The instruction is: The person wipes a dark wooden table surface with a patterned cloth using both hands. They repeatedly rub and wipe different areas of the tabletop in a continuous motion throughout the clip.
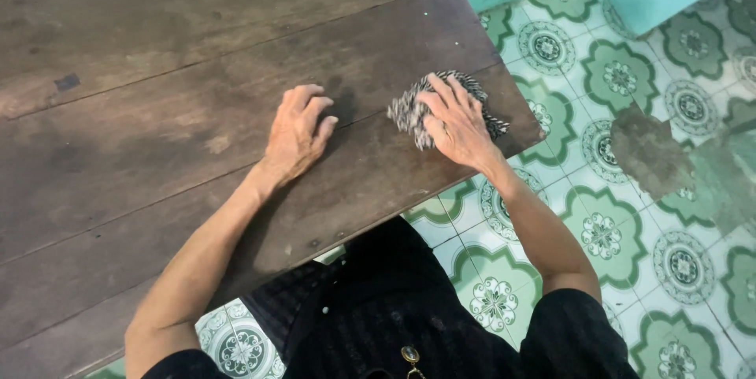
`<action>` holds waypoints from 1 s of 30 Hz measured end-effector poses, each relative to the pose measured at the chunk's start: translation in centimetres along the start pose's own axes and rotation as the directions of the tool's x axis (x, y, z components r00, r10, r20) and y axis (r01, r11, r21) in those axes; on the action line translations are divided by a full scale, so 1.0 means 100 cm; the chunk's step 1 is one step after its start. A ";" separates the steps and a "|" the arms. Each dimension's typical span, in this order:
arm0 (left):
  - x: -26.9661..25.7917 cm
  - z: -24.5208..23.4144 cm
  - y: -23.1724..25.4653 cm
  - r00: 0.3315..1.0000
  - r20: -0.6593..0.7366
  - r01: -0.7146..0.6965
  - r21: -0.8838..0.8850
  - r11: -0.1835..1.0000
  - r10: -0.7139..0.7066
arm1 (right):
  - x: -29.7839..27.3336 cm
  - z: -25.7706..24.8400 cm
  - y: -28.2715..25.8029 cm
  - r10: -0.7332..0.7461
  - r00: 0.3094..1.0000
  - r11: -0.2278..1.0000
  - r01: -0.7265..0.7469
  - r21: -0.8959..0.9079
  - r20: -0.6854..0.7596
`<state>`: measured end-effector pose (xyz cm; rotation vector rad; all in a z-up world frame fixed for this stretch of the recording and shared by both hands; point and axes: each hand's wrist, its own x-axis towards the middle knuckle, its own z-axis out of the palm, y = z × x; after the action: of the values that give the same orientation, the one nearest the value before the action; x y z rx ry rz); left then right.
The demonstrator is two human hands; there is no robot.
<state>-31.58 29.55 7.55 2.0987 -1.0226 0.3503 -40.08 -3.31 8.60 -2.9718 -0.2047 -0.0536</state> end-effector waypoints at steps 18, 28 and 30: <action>-0.018 -0.008 -0.011 0.989 -0.083 0.107 -0.150 0.983 -0.120 | 0.067 0.037 -0.128 -0.569 0.802 0.814 0.580 0.010 -0.181; -0.019 -0.009 -0.004 0.983 -0.095 0.143 -0.151 0.978 -0.158 | 0.130 0.028 0.016 0.126 0.992 0.991 -0.126 -0.037 0.011; -0.019 -0.012 -0.001 0.985 -0.093 0.133 -0.143 0.981 -0.147 | 0.086 0.018 0.028 0.128 0.990 0.992 -0.128 0.003 -0.065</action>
<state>-32.67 31.51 7.26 1.9946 -0.8103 0.3059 -31.12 -4.59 6.74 -2.9715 -0.0057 -0.1344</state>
